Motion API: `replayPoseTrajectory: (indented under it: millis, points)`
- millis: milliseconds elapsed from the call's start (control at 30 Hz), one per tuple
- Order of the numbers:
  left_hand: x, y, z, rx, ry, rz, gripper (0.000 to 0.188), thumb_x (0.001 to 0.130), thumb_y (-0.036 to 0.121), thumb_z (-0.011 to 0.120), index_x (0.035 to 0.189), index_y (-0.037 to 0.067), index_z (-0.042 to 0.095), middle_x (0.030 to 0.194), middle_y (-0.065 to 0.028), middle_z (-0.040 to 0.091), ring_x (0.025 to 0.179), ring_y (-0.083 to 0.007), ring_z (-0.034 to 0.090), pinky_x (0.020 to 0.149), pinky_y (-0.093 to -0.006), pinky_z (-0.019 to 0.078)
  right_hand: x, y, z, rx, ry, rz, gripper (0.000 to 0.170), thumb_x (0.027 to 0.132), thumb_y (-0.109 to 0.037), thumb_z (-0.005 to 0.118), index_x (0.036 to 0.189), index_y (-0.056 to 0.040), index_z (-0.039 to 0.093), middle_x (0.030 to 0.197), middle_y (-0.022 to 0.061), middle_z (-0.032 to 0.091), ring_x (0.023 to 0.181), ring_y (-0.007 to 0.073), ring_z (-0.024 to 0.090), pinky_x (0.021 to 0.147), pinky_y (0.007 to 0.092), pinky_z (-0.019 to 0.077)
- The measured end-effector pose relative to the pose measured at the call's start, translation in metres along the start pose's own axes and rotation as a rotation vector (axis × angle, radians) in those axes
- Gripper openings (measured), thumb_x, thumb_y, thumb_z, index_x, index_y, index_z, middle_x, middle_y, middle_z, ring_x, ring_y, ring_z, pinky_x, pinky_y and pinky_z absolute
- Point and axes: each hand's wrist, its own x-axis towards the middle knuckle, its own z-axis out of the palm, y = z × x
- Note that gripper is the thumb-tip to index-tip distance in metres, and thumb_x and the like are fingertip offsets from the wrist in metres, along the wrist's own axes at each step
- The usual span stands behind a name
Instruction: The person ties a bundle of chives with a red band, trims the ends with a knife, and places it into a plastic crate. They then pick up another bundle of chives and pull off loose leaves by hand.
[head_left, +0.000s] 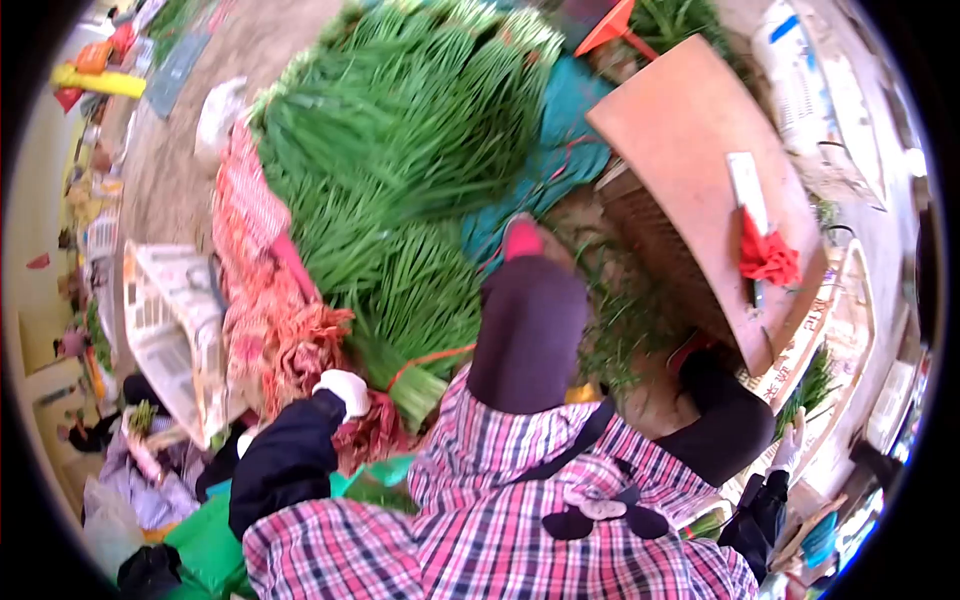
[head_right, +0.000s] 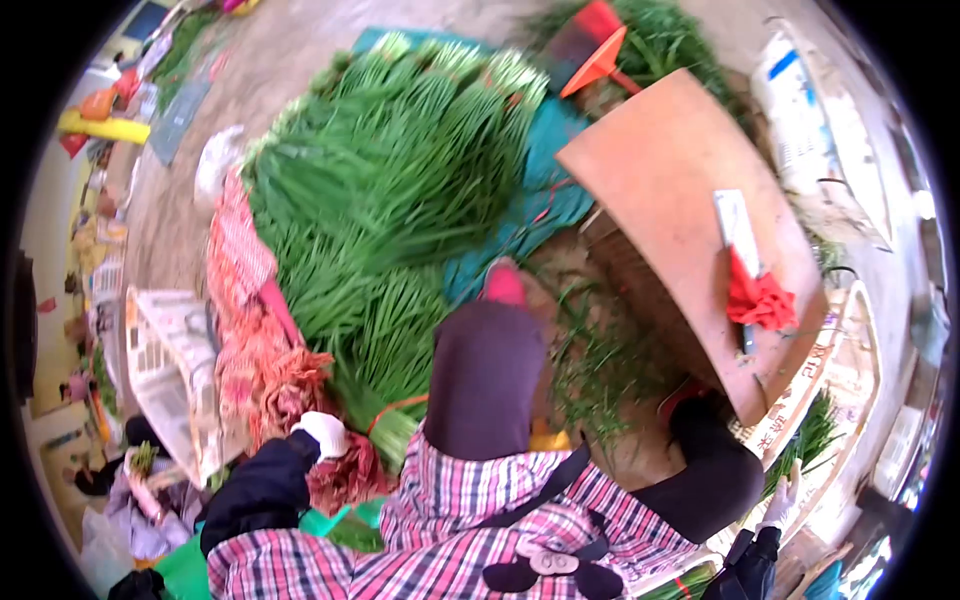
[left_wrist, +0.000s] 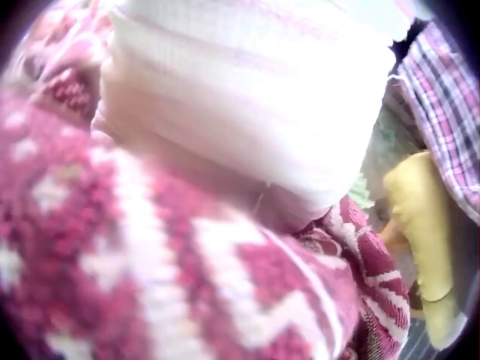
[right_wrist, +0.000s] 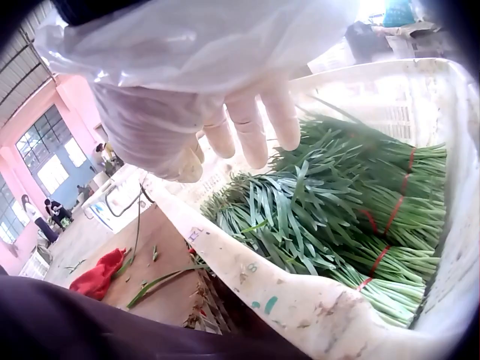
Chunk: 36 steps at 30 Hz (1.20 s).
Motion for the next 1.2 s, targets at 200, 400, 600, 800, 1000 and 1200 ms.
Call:
replayPoseTrajectory:
  millis: [200, 400, 600, 800, 1000, 1200]
  points:
    - [0.017, 0.052, -0.087, 0.092, 0.346, 0.067, 0.023, 0.079, 0.022, 0.06, 0.098, 0.009, 0.065, 0.103, -0.0117, 0.067, 0.095, -0.0317, 0.066, 0.08, -0.0462, 0.0516, 0.001, 0.033, 0.019, 0.187, 0.013, -0.007, 0.049, 0.092, 0.0, 0.047, 0.141, -0.0009, 0.044, 0.144, 0.0109, 0.046, 0.13, 0.0216, 0.046, 0.109, 0.0316, 0.0331]
    - [0.073, 0.048, -0.037, 0.346, 0.485, 0.603, 0.052, 0.083, 0.04, 0.06, 0.124, 0.009, 0.053, 0.126, -0.0101, 0.053, 0.121, -0.0296, 0.048, 0.102, -0.0457, 0.0363, -0.033, 0.042, 0.013, 0.16, -0.009, 0.028, 0.047, 0.092, -0.002, 0.048, 0.138, 0.0006, 0.046, 0.141, 0.0122, 0.049, 0.13, 0.0232, 0.045, 0.11, 0.0339, 0.0321]
    - [0.06, 0.035, -0.031, 0.295, 0.131, 0.472, 0.065, 0.083, 0.053, 0.062, 0.129, 0.008, 0.05, 0.118, -0.0128, 0.061, 0.114, -0.0301, 0.056, 0.1, -0.042, 0.039, -0.067, 0.008, 0.019, 0.209, -0.003, 0.286, 0.041, 0.093, -0.006, 0.052, 0.133, 0.0014, 0.051, 0.134, 0.0097, 0.055, 0.12, 0.0192, 0.052, 0.103, 0.0316, 0.0401]
    - [0.088, 0.03, -0.055, 0.255, -0.167, 0.439, 0.052, 0.072, 0.05, 0.074, 0.105, 0.01, 0.069, 0.105, -0.0127, 0.069, 0.098, -0.0331, 0.066, 0.08, -0.043, 0.0542, -0.071, 0.001, 0.024, 0.099, -0.077, 0.103, 0.032, 0.092, -0.024, 0.059, 0.116, -0.0032, 0.064, 0.088, -0.0021, 0.063, 0.071, 0.0057, 0.052, 0.062, 0.0215, 0.0415]
    - [0.135, 0.01, -0.007, 0.348, -0.076, 0.445, 0.062, 0.076, 0.048, 0.072, 0.123, 0.012, 0.056, 0.122, -0.016, 0.059, 0.105, -0.0382, 0.062, 0.081, -0.0514, 0.0529, -0.069, 0.019, 0.007, 0.086, -0.068, 0.121, 0.032, 0.088, -0.02, 0.055, 0.115, -0.0086, 0.065, 0.085, -0.0019, 0.062, 0.064, 0.0068, 0.054, 0.054, 0.0215, 0.0411]
    - [0.061, 0.022, -0.031, 0.38, 0.119, 0.304, 0.036, 0.069, 0.032, 0.073, 0.1, 0.015, 0.071, 0.1, -0.007, 0.071, 0.094, -0.0283, 0.069, 0.071, -0.0437, 0.0552, -0.077, 0.018, 0.0, 0.018, -0.046, 0.184, 0.032, 0.085, -0.019, 0.052, 0.113, -0.0106, 0.065, 0.082, -0.002, 0.06, 0.06, 0.0064, 0.053, 0.048, 0.0209, 0.0386]
